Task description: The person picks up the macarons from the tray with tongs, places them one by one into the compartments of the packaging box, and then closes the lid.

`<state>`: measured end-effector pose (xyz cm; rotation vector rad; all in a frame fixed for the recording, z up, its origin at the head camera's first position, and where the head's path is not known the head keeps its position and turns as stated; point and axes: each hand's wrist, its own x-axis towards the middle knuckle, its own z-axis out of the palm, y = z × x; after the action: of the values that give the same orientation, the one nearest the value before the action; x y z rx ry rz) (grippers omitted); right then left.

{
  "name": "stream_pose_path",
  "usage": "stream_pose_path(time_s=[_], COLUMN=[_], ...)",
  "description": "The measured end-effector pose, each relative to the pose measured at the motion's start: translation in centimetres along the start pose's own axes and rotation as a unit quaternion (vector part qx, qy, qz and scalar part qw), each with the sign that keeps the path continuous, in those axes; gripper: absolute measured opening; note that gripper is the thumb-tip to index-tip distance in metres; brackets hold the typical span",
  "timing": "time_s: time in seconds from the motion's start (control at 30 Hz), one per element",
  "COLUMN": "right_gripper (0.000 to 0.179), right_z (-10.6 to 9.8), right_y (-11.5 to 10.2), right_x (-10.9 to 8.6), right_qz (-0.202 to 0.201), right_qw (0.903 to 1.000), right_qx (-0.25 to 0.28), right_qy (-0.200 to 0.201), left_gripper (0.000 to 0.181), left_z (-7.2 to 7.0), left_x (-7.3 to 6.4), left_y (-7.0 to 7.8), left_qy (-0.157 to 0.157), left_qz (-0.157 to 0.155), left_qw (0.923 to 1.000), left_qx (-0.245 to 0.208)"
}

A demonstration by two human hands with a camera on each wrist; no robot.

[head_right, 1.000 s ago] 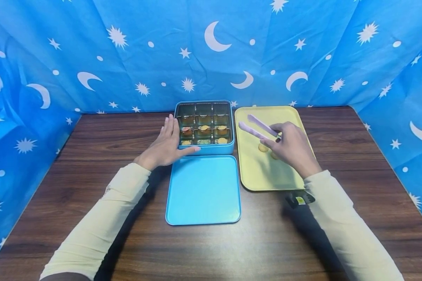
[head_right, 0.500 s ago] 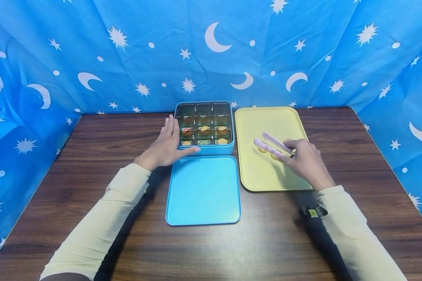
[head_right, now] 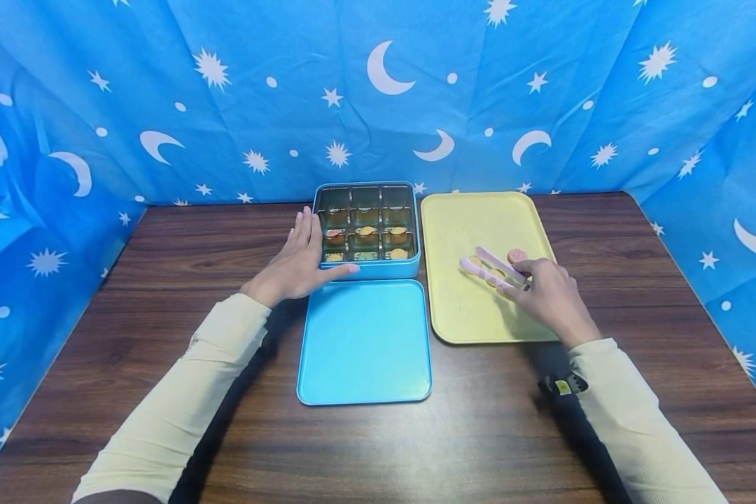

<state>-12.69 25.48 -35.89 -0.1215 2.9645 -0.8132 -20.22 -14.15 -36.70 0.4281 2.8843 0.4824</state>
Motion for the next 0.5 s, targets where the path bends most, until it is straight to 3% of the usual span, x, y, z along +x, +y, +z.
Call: stream_pose_path(time_s=[0.5], right_gripper=[0.054], right_z=[0.20], right_y=[0.32], right_x=[0.27], right_qz=[0.002], right_qw=[1.0000], right_qx=[0.005], right_qy=[-0.001], left_gripper=[0.127], left_z=[0.05], left_x=[0.07], left_y=[-0.13], left_qy=[0.002], left_qz=[-0.001], left_qw=[1.0000], left_qx=[0.002])
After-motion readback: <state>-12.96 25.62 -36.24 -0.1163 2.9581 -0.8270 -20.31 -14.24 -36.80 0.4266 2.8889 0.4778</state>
